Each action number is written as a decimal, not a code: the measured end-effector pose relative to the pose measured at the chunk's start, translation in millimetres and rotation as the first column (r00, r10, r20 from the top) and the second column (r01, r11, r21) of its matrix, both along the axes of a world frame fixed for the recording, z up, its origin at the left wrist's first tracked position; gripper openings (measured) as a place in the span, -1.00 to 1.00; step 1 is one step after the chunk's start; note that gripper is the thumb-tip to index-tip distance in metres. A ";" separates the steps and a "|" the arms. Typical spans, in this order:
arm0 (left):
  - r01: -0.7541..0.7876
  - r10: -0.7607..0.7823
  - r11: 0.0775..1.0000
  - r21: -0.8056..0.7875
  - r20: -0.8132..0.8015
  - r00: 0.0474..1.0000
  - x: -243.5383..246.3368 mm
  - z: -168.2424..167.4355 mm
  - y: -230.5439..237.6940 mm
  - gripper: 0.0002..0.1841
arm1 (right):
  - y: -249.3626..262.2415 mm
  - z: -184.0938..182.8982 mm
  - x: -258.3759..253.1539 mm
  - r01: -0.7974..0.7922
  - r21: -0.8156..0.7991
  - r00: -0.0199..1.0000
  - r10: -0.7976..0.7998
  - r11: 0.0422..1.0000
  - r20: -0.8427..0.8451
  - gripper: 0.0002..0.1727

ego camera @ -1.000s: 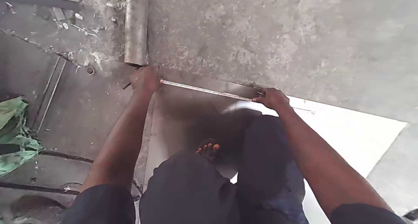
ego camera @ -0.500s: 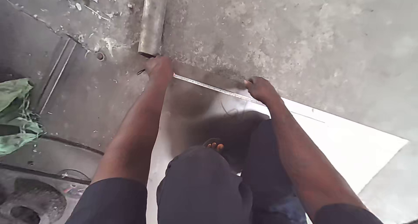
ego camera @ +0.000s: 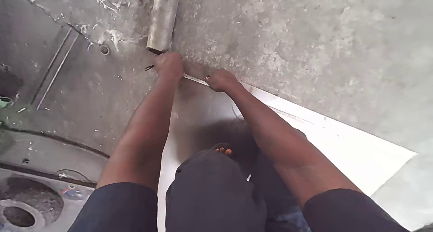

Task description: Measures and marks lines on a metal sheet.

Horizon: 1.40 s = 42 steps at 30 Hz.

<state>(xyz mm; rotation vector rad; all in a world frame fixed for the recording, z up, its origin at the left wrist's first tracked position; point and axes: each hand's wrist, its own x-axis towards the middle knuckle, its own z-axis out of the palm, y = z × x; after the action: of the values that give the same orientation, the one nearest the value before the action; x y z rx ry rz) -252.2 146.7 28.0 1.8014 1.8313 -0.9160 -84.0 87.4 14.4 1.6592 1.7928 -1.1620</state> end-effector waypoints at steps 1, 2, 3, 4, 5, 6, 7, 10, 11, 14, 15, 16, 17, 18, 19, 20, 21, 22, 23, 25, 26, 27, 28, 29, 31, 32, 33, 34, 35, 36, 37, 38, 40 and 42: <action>0.007 -0.007 1.000 -0.002 -0.003 1.000 0.0 -0.7 0.4 -0.49 | 2.0 -1.8 -3.6 -0.013 0.005 1.000 0.013 1.000 0.003 -0.53; 0.017 -0.017 1.000 -0.002 -0.004 1.000 -0.4 -1.6 0.8 -0.50 | 4.1 -2.6 -6.6 -0.026 0.010 1.000 0.026 1.000 -0.001 -0.55; 0.023 -0.023 1.000 0.002 0.001 1.000 -1.2 -2.4 0.7 -0.50 | 5.9 -3.5 -9.2 -0.041 0.018 0.999 0.041 0.999 -0.007 -0.57; 0.022 -0.022 1.000 0.004 0.006 1.000 -2.0 -2.9 0.8 -0.50 | 8.0 -4.6 -11.7 -0.055 0.019 0.998 0.055 0.998 -0.012 -0.59; 0.013 -0.013 1.000 0.006 0.010 1.000 -2.7 -3.5 1.1 -0.50 | 9.6 -4.9 -13.9 -0.058 0.026 0.998 0.059 0.998 -0.019 -0.62; 0.005 -0.005 1.000 0.013 0.015 1.000 -3.5 -5.0 1.6 -0.51 | 10.7 -3.9 -16.0 -0.060 0.029 0.998 0.060 0.998 -0.015 -0.64; 0.003 -0.003 1.000 0.017 0.019 1.000 -4.1 -6.0 2.0 -0.52 | 12.0 -1.5 -18.0 -0.061 0.026 0.998 0.061 0.998 -0.001 -0.66; 0.009 -0.009 1.000 0.006 0.011 1.000 -4.7 -6.2 2.6 -0.49 | 15.1 3.4 -21.9 -0.098 0.012 0.994 0.098 0.995 0.054 -0.69; 0.007 -0.007 1.000 0.002 0.007 1.000 -4.7 -6.2 2.4 -0.48 | 15.7 4.6 -22.8 -0.112 0.010 0.991 0.111 0.994 0.069 -0.68; 0.009 -0.009 1.000 0.002 0.018 1.000 -6.5 -8.2 3.1 -0.49 | 17.7 11.0 -26.1 -0.121 0.004 0.988 0.120 0.993 0.095 -0.67; 0.017 -0.017 1.000 0.006 0.025 1.000 -7.3 -8.0 2.8 -0.50 | 18.4 12.9 -27.4 -0.121 -0.003 0.987 0.120 0.993 0.102 -0.67; 0.020 -0.020 1.000 0.011 0.029 0.999 -7.6 -7.7 2.6 -0.50 | 19.2 14.5 -28.4 -0.120 -0.012 0.987 0.121 0.993 0.108 -0.66; 0.020 -0.021 1.000 0.014 0.030 0.999 -7.5 -7.2 2.1 -0.48 | 19.8 14.8 -29.1 -0.122 -0.017 0.986 0.123 0.992 0.113 -0.65; 0.017 -0.018 1.000 0.017 0.029 0.999 -7.6 -7.1 1.8 -0.47 | 20.5 14.7 -29.9 -0.129 -0.022 0.984 0.130 0.991 0.122 -0.65; 0.010 -0.010 1.000 0.020 0.029 1.000 -7.6 -6.9 1.6 -0.46 | 21.5 14.3 -30.7 -0.133 -0.025 0.982 0.135 0.991 0.131 -0.65; 0.002 -0.002 1.000 0.021 0.028 1.000 -7.4 -6.7 1.6 -0.45 | 22.0 14.6 -31.5 -0.131 -0.025 0.981 0.133 0.991 0.139 -0.65; -0.007 0.007 1.000 0.023 0.026 1.000 -7.0 -6.8 1.5 -0.45 | 22.3 14.4 -32.1 -0.127 -0.026 0.981 0.129 0.992 0.145 -0.64; -0.010 0.009 1.000 0.028 0.026 1.000 -7.1 -7.8 1.6 -0.46 | 22.5 14.0 -32.6 -0.125 -0.027 0.980 0.128 0.992 0.149 -0.64; -0.011 0.010 0.999 0.035 0.029 1.000 -7.1 -8.8 1.6 -0.47 | 22.9 13.6 -32.8 -0.122 -0.028 0.980 0.125 0.992 0.153 -0.65; -0.014 0.013 0.999 0.038 0.034 0.999 -7.4 -8.8 1.4 -0.48 | 23.5 13.0 -33.1 -0.118 -0.030 0.980 0.122 0.993 0.158 -0.65; -0.017 0.015 0.999 0.035 0.035 0.999 -7.5 -7.9 1.4 -0.47 | 23.8 13.0 -33.3 -0.120 -0.031 0.979 0.124 0.992 0.160 -0.64; -0.018 0.017 0.999 0.034 0.033 0.999 -7.5 -6.9 1.5 -0.46 | 24.1 12.9 -33.3 -0.124 -0.032 0.979 0.127 0.992 0.160 -0.63; -0.018 0.016 0.999 0.036 0.035 0.999 -7.8 -6.7 1.2 -0.46 | 24.4 12.4 -33.3 -0.126 -0.035 0.979 0.130 0.991 0.159 -0.62; -0.016 0.014 0.999 0.041 0.038 0.999 -8.1 -6.8 0.9 -0.47 | 24.9 11.7 -33.0 -0.126 -0.037 0.979 0.130 0.991 0.156 -0.62; -0.008 0.005 0.998 0.058 0.049 0.999 -9.4 -7.6 0.6 -0.52 | 26.3 11.7 -32.8 -0.123 -0.045 0.979 0.128 0.991 0.157 -0.64; -0.007 0.004 0.998 0.063 0.056 0.998 -10.0 -8.0 0.2 -0.54 | 26.6 11.9 -33.3 -0.122 -0.047 0.979 0.128 0.991 0.158 -0.64; -0.010 0.006 0.998 0.065 0.060 0.998 -10.2 -7.7 -0.2 -0.55 | 26.5 11.9 -34.7 -0.124 -0.044 0.977 0.130 0.991 0.168 -0.64; -0.015 0.011 0.998 0.064 0.063 0.998 -10.2 -7.0 -0.2 -0.55 | 25.4 13.6 -37.9 -0.118 -0.029 0.975 0.121 0.993 0.188 -0.63; -0.020 0.016 0.998 0.059 0.065 0.998 -9.8 -5.9 -0.1 -0.56 | 22.8 17.2 -43.4 -0.103 -0.005 0.972 0.102 0.995 0.212 -0.63; -0.027 0.023 0.998 0.055 0.070 0.997 -9.0 -4.7 -0.5 -0.59 | 19.4 20.6 -49.8 -0.091 0.025 0.968 0.083 0.996 0.236 -0.62; -0.025 0.021 0.998 0.054 0.073 0.997 -8.5 -3.9 -1.8 -0.61 | 17.3 22.7 -55.1 -0.086 0.044 0.964 0.071 0.995 0.258 -0.59; -0.027 0.022 0.998 0.055 0.074 0.997 -9.3 -2.4 -1.1 -0.61 | 20.1 23.0 -57.2 -0.077 0.072 0.963 0.056 0.994 0.263 -0.58; -0.036 0.031 0.998 0.053 0.088 0.996 -9.3 2.0 -6.0 -0.60 | 30.4 25.4 -48.5 0.009 0.149 0.964 -0.048 0.989 0.261 -0.59; -0.050 0.044 0.997 0.053 0.107 0.993 -5.8 6.1 -7.7 -0.64 | 50.1 31.0 -27.2 0.143 0.276 0.937 -0.220 0.951 0.272 -0.63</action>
<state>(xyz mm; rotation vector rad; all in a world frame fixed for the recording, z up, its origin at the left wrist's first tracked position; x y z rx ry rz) -257.9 139.0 34.2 1.7959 1.8412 -0.7443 -111.3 137.5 45.4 2.0620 1.6715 -0.7192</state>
